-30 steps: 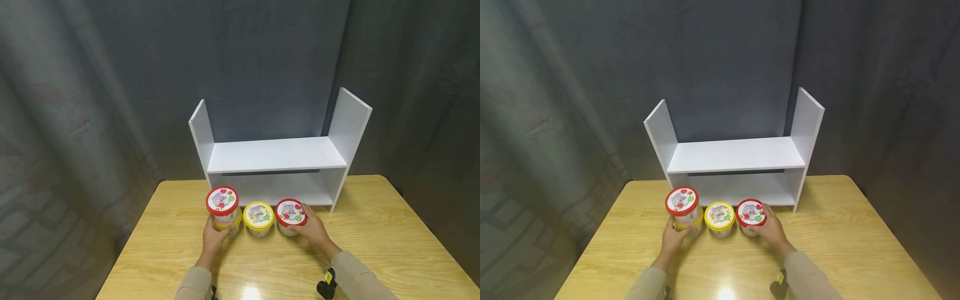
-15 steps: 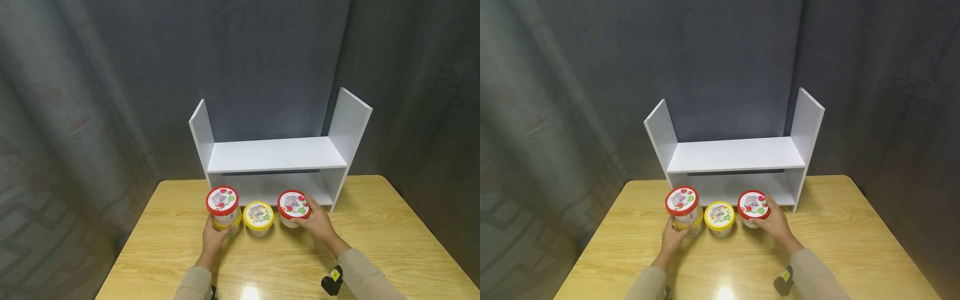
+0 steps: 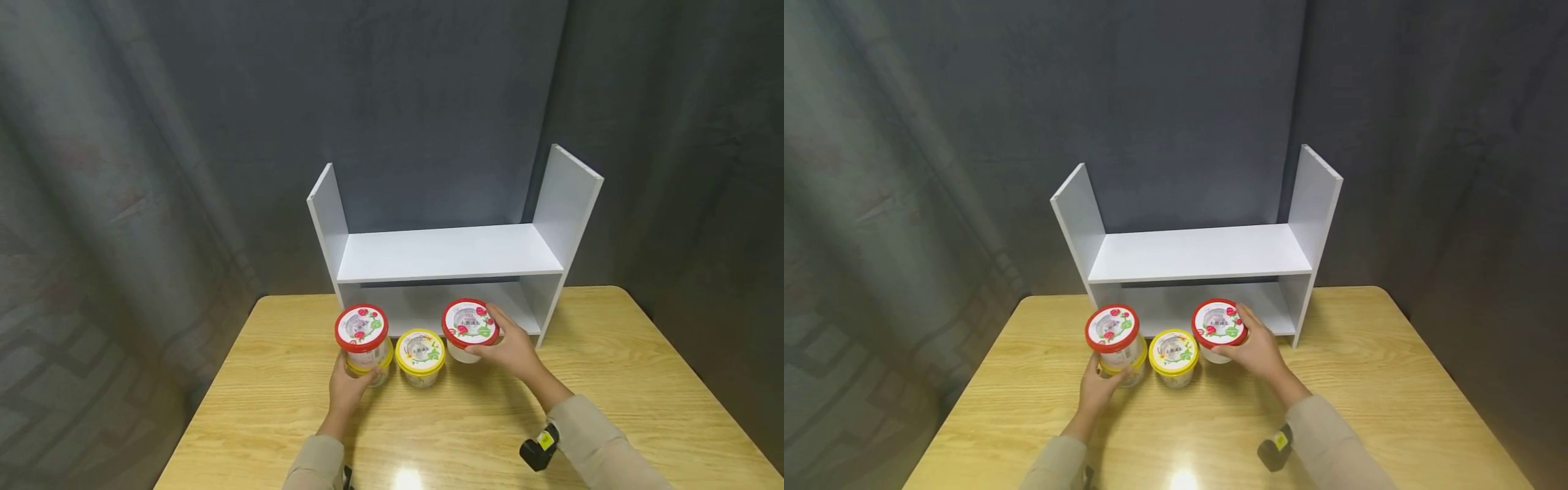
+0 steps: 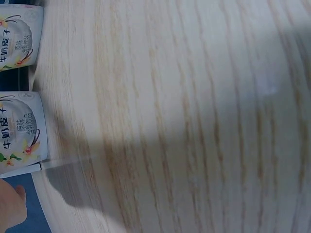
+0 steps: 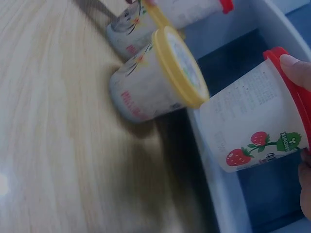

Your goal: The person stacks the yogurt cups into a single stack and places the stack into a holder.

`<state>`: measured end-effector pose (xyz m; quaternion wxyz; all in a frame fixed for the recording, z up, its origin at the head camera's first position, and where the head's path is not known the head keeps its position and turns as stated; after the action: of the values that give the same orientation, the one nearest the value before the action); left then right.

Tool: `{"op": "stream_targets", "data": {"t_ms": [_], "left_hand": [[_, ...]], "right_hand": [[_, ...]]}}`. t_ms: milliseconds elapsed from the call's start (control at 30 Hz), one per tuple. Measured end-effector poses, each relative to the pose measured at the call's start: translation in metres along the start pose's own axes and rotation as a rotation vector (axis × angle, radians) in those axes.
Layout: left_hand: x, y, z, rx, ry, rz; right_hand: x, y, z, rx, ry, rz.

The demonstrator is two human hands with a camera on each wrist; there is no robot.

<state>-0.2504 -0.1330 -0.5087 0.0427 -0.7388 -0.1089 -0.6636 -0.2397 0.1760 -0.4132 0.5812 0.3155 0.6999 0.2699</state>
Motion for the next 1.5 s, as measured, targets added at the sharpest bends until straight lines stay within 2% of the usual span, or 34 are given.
{"op": "stream_targets", "data": {"t_ms": [333,467,767,1067,1500], "left_hand": [[0.0,-0.001,-0.001,-0.011,0.017,0.011],[0.0,-0.001,-0.002,-0.013,0.018,0.005],[0.0,-0.003,-0.002,0.001,-0.011,0.013],[0.0,-0.003,-0.001,0.01,-0.021,0.006],[-0.001,-0.001,0.0,-0.003,-0.02,-0.002]], "right_hand": [[-0.027,0.004,-0.005,-0.032,0.049,0.018],[-0.037,0.006,-0.008,-0.046,0.063,-0.006],[-0.056,0.008,-0.015,-0.047,0.109,-0.041],[-0.078,0.005,-0.025,-0.061,0.136,-0.035],[-0.119,-0.009,-0.042,-0.103,0.196,-0.092]]}}
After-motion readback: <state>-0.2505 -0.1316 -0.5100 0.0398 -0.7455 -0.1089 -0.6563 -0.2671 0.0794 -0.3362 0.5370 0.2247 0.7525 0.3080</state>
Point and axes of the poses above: each hand's wrist, its own z-axis away from the middle knuckle, its own y-axis out of the back of the hand, x = y × z, the point moved 4 cm from there along -z, towards the middle knuckle, and after that the axes turned 13 degrees about z, right-handed, at the moved point
